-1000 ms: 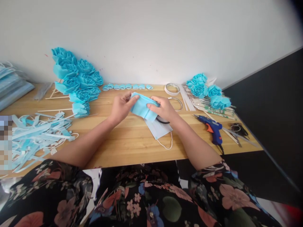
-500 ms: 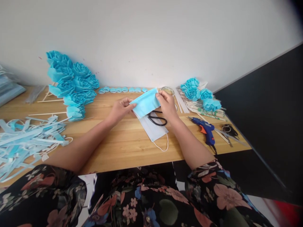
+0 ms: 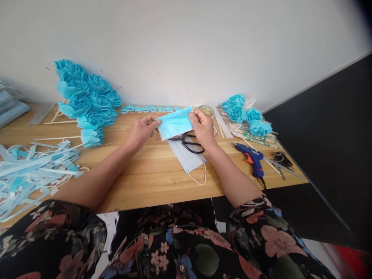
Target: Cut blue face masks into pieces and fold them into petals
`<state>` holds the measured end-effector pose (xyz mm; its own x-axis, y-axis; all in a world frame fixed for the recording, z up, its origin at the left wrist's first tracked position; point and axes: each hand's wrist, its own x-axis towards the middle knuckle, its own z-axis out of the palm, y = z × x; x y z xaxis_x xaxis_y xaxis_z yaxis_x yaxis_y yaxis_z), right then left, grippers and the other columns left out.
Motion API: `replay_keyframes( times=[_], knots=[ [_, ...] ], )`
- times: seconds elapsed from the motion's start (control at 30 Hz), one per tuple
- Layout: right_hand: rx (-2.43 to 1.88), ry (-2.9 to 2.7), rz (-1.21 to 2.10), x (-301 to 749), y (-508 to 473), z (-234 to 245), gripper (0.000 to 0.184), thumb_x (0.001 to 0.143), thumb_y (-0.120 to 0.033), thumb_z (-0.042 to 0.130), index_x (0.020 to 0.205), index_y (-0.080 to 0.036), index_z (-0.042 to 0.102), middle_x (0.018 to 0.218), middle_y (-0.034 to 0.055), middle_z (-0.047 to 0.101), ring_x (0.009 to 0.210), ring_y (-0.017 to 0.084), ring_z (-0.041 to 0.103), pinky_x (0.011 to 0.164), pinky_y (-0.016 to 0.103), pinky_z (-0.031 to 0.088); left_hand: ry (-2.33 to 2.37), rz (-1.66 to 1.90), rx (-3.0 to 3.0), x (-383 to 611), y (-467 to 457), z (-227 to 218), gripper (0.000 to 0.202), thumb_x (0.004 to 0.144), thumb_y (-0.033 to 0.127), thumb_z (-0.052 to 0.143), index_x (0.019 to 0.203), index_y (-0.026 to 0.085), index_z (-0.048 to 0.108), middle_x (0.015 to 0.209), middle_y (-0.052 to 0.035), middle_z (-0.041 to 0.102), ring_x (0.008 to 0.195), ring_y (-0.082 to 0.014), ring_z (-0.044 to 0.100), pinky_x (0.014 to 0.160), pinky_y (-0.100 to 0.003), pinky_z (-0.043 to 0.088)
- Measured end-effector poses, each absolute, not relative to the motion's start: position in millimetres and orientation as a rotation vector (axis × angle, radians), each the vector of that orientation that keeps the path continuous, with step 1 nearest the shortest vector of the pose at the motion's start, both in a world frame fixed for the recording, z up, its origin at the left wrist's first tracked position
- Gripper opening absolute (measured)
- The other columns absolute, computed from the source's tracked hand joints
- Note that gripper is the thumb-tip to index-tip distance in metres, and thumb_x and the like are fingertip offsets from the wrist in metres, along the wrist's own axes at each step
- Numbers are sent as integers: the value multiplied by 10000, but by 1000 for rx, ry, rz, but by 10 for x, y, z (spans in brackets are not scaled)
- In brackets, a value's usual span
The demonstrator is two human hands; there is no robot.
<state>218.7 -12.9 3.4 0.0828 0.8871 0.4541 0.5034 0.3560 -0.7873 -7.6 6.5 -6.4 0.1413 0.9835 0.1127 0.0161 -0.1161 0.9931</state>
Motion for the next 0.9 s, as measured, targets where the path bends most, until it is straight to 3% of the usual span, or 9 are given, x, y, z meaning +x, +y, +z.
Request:
replay_keyframes(
  times=[0.2, 0.37, 0.53, 0.63, 0.8, 0.9],
  knots=[
    [-1229, -1576, 640, 2174, -70, -51, 353, 903, -569, 528, 868, -223, 593, 707, -8, 534, 671, 145, 499, 640, 289, 429, 1064, 1193, 1290, -74, 96, -113, 246, 737, 374, 730, 784, 180, 586, 593, 34, 546, 419, -78, 454, 380, -218, 380],
    [-1243, -1565, 690, 2259, -30, -20, 365, 899, -545, 534, 1066, -240, 642, 855, 23, 682, 788, 178, 628, 733, 326, 507, 1139, 1245, 1215, -134, 206, -168, 190, 765, 323, 676, 828, 180, 568, 539, 37, 551, 411, -101, 482, 381, -214, 360],
    [-1488, -1823, 477, 2491, -20, 66, 204, 885, -307, 571, 1010, -224, 708, 796, 18, 721, 765, 181, 667, 741, 316, 480, 1320, 1248, 1260, -329, 382, -217, 192, 755, 242, 640, 925, 157, 612, 491, 41, 547, 356, -101, 448, 388, -210, 306],
    [-1653, -2083, 387, 2565, -49, 95, 162, 843, -284, 645, 967, -237, 739, 833, 27, 756, 756, 197, 663, 691, 309, 441, 1435, 1235, 1358, -431, 438, -233, 291, 752, 205, 602, 1036, 148, 635, 469, 40, 535, 360, -118, 452, 420, -215, 314],
    [-1716, -2198, 307, 2520, -98, 93, 206, 860, -306, 660, 1045, -257, 736, 968, 52, 783, 843, 228, 688, 674, 317, 428, 1641, 1099, 1615, -548, 463, -214, 371, 771, 186, 558, 1124, 144, 665, 523, 14, 544, 460, -165, 508, 572, -283, 435],
    [-1687, -2209, 210, 2464, -101, 89, 196, 898, -287, 605, 1042, -244, 730, 1036, 65, 776, 923, 241, 690, 697, 328, 434, 1780, 1093, 1841, -595, 458, -179, 312, 790, 224, 579, 1075, 165, 691, 726, -63, 640, 744, -249, 625, 781, -358, 483]
  ],
)
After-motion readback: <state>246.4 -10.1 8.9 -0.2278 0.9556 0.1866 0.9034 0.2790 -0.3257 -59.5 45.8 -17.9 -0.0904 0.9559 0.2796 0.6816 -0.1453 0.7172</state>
